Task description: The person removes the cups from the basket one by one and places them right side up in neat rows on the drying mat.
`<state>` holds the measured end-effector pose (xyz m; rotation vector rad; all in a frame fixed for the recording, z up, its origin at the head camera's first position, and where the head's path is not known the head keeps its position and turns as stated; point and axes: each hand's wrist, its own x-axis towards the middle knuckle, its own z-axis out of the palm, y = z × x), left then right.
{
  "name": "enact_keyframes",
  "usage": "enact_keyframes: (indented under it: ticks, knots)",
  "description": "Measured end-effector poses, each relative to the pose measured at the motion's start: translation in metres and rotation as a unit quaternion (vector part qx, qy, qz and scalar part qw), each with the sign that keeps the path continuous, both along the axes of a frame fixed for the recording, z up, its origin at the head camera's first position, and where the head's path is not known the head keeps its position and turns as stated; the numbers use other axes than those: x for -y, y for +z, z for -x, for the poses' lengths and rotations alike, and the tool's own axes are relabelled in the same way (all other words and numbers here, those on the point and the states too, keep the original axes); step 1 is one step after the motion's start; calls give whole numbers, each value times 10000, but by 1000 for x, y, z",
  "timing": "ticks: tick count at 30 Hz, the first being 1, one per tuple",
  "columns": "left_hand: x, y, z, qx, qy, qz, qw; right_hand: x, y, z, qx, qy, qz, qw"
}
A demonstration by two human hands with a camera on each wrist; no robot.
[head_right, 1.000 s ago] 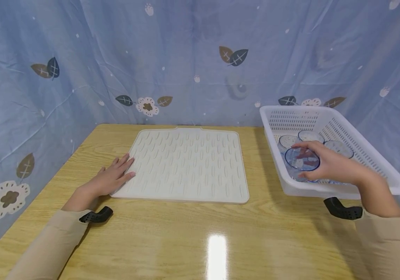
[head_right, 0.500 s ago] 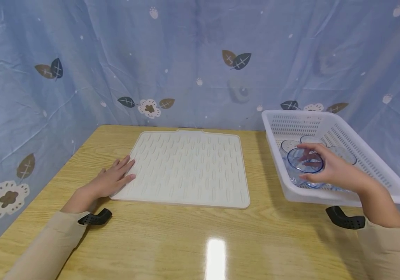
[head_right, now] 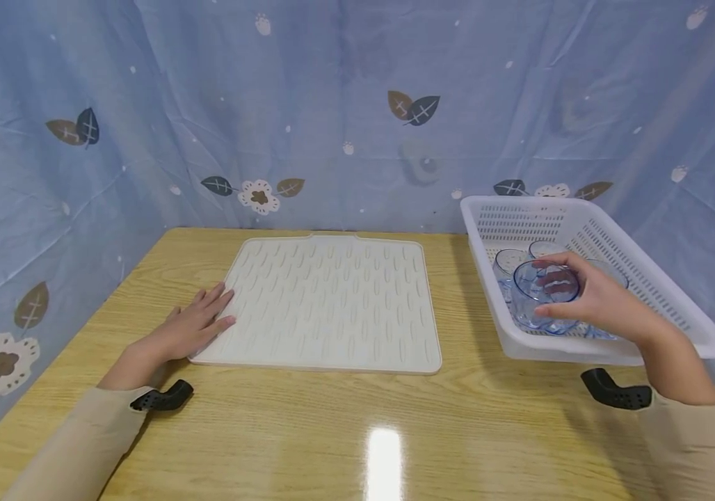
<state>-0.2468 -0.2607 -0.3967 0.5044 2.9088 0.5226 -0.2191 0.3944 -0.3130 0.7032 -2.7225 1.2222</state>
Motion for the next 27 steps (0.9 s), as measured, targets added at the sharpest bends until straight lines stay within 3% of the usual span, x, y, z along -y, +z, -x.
enact_keyframes:
  ticks: [10,14,17,27]
  knots:
    - [-2,1,0,38,8,17,10000,5,4,0,-130,96,429,9989]
    - [-1,2,1,55,26,-4,10000,10,9,-1,-202,-252,572,9978]
    - [-1,3,1,53,41,-14,10000,14,12,-1,-164,-484,672,9964]
    - [-1,5,0,82,7,8,10000,21,17,-4,172,-406,889,9951]
